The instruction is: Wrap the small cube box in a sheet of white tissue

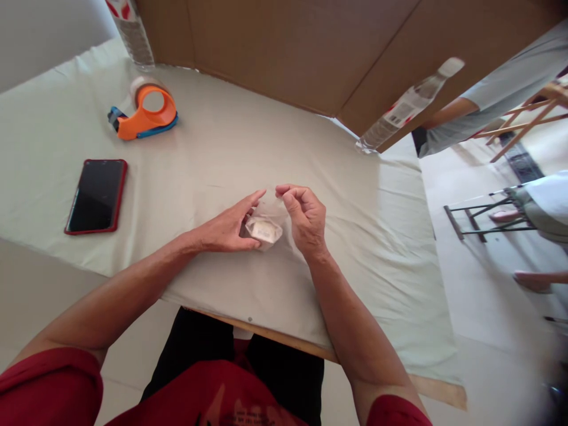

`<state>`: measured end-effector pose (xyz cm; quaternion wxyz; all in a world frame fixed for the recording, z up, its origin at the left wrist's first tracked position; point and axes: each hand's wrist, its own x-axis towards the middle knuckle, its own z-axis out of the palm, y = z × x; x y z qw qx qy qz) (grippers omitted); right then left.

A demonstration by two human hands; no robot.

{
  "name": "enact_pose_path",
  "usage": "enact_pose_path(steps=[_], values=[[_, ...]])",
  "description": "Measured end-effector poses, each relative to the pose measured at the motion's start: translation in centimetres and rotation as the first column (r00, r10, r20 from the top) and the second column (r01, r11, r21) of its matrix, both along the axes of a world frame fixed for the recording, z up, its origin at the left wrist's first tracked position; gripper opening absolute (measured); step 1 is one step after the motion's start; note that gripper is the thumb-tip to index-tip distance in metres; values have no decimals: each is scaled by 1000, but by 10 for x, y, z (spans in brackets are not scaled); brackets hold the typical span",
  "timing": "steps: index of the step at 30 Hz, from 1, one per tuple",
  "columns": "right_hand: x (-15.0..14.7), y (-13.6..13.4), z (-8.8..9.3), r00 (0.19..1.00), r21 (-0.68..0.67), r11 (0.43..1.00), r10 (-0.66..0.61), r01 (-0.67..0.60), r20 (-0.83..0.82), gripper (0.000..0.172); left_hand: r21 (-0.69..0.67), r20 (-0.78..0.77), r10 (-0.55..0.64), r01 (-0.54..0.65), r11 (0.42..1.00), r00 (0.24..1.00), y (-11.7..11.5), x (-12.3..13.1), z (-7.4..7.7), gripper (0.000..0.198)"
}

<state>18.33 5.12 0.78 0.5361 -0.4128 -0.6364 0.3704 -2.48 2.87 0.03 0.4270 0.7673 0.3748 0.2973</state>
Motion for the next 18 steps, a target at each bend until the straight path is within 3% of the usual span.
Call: enact_pose_path(steps=[5, 9, 11, 14, 16, 18], values=[[2, 1, 6, 999, -39, 998, -49, 48, -20, 25, -98, -27, -34, 31, 995, 999, -1, -1, 5, 110], [2, 1, 8, 996, -57, 995, -85, 84, -19, 28, -150, 44, -42, 49, 987, 998, -1, 0, 6, 108], [3, 2, 7, 996, -56, 994, -90, 89, -20, 28, -198, 125, -39, 63, 978, 991, -1, 0, 5, 98], [6, 5, 5, 995, -68, 993, -95, 94, -9, 29, -255, 260, 2, 67, 965, 966, -1, 0, 7, 67], [7, 8, 3, 994, -80, 991, -109, 107, -22, 28, -266, 299, 42, 42, 963, 953, -1, 1, 9, 46], [8, 9, 2, 991, -85, 990, -120, 116, -51, 27, -293, 298, 53, 39, 955, 953, -1, 1, 13, 38]])
